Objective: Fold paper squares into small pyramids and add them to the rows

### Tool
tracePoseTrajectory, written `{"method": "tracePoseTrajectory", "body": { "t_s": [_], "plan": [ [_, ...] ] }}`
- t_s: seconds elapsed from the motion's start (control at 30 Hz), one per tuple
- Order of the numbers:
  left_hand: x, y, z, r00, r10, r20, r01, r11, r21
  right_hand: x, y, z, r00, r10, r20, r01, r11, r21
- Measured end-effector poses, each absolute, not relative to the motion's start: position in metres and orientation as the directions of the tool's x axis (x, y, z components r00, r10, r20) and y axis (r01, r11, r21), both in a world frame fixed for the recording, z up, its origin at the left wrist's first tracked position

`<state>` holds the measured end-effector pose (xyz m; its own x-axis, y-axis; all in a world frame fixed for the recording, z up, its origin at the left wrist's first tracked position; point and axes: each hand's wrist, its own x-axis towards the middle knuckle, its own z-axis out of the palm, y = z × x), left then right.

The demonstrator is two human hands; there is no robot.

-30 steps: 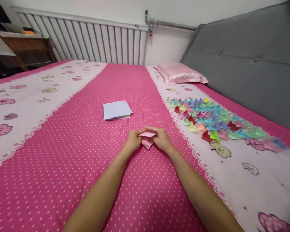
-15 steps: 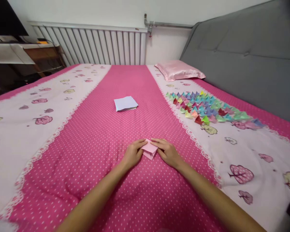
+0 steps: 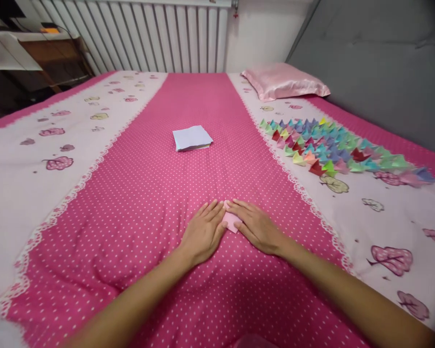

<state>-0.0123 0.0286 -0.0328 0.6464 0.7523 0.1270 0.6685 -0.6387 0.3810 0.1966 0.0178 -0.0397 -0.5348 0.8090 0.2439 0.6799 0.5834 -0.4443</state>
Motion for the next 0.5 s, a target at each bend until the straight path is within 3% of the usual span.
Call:
{"method": "tracePoseTrajectory", "body": {
  "t_s": [0.2, 0.5],
  "plan": [
    [0.004, 0.025, -0.037, 0.483, 0.866, 0.131, 0.777, -0.493, 0.392, 0.188, 0.018, -0.043, -0.468, 0.869, 0.163, 0.783, 0.493, -0.378],
    [0.007, 0.023, -0.040, 0.474, 0.870, 0.137, 0.815, -0.493, 0.305, 0.182, 0.015, -0.043, -0.433, 0.892, 0.130, 0.844, 0.452, -0.290]
  ]
}}
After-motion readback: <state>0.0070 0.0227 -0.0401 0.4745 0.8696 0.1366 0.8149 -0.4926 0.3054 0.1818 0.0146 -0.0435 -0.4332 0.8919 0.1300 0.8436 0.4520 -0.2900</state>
